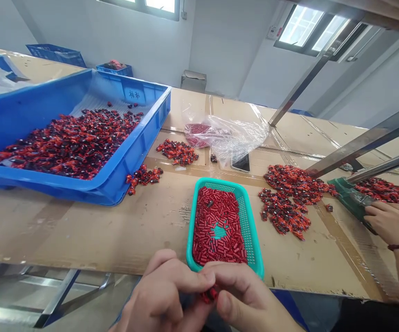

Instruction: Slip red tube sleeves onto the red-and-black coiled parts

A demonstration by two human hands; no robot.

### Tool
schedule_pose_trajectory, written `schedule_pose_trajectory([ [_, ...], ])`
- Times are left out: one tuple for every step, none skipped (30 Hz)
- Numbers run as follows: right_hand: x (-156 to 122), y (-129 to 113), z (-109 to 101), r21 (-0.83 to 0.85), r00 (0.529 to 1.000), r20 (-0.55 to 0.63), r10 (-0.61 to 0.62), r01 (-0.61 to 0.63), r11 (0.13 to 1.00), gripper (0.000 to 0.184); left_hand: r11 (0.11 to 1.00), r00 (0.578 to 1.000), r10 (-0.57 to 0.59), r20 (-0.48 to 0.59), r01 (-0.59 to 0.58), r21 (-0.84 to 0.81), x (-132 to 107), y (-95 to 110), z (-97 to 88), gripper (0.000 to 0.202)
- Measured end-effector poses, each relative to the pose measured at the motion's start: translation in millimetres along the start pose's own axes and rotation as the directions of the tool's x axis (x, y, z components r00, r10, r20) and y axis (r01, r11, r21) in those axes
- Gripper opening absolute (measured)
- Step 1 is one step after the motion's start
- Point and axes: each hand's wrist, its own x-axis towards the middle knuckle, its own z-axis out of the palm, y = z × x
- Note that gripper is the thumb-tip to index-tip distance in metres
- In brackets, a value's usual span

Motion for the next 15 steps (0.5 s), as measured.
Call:
schedule_pose_trajectory([
  [-2,0,-1,-0.022,0.998,-0.051,-0.023,0.022,1.0,0.055,1.0,1.0,-0.005,-0.025,0.005,-0.012,1,0,-0.3,0.025],
  [-5,0,-2,-0.066,0.991,-0.116,-0.061,0.054,0.996,0.047,1.0,0.999,-0.006,-0.042,0.005,-0.018,3,1,-0.6,0.028],
  [-7,-2,-2,-0.13,0.976,-0.183,-0.121,0.098,0.987,0.038,1.0,0.999,-0.001,-0.052,0.001,-0.012,4,2,-0.8,0.03],
  [-9,-4,-3,-0.203,0.953,-0.24,-0.186,0.138,0.969,0.029,1.0,0.999,0.008,-0.047,-0.008,0.007,6,3,-1.0,0.031],
  [-10,-6,-3,-0.276,0.93,-0.273,-0.248,0.171,0.946,0.022,0.999,0.999,0.022,-0.04,-0.02,0.036,8,5,-1.1,0.032],
  [-11,-8,-3,-0.344,0.911,-0.279,-0.304,0.201,0.917,0.015,0.996,0.998,0.049,-0.042,-0.046,0.071,9,7,-1.0,0.034],
  [-11,-10,-3,-0.409,0.894,-0.271,-0.357,0.229,0.883,0.011,0.991,0.995,0.083,-0.049,-0.077,0.112,9,8,-0.8,0.035],
  [-10,-11,-2,-0.471,0.879,-0.253,-0.404,0.253,0.845,0.009,0.982,0.992,0.117,-0.054,-0.108,0.153,10,9,-0.4,0.035],
  [-9,-11,-1,-0.525,0.869,-0.228,-0.439,0.27,0.807,0.009,0.973,0.988,0.145,-0.057,-0.132,0.189,9,9,0.2,0.034],
  [-7,-10,1,-0.573,0.853,-0.216,-0.475,0.282,0.769,0.01,0.966,0.985,0.162,-0.064,-0.144,0.216,9,9,0.7,0.033],
  [-6,-9,2,-0.616,0.83,-0.215,-0.514,0.293,0.731,0.01,0.961,0.983,0.174,-0.065,-0.154,0.231,8,9,1.2,0.032],
  [-4,-7,4,-0.651,0.801,-0.229,-0.553,0.297,0.699,0.009,0.96,0.982,0.178,-0.061,-0.159,0.232,7,9,1.5,0.032],
  [-2,-5,6,-0.677,0.773,-0.243,-0.586,0.297,0.673,0.009,0.963,0.983,0.173,-0.059,-0.157,0.219,7,8,1.6,0.032],
  [-1,-4,7,-0.696,0.761,-0.246,-0.601,0.292,0.656,0.011,0.969,0.985,0.167,-0.049,-0.154,0.193,7,8,1.5,0.033],
  [-1,-3,8,-0.708,0.762,-0.243,-0.6,0.283,0.646,0.013,0.975,0.986,0.161,-0.033,-0.154,0.158,6,6,1.2,0.033],
])
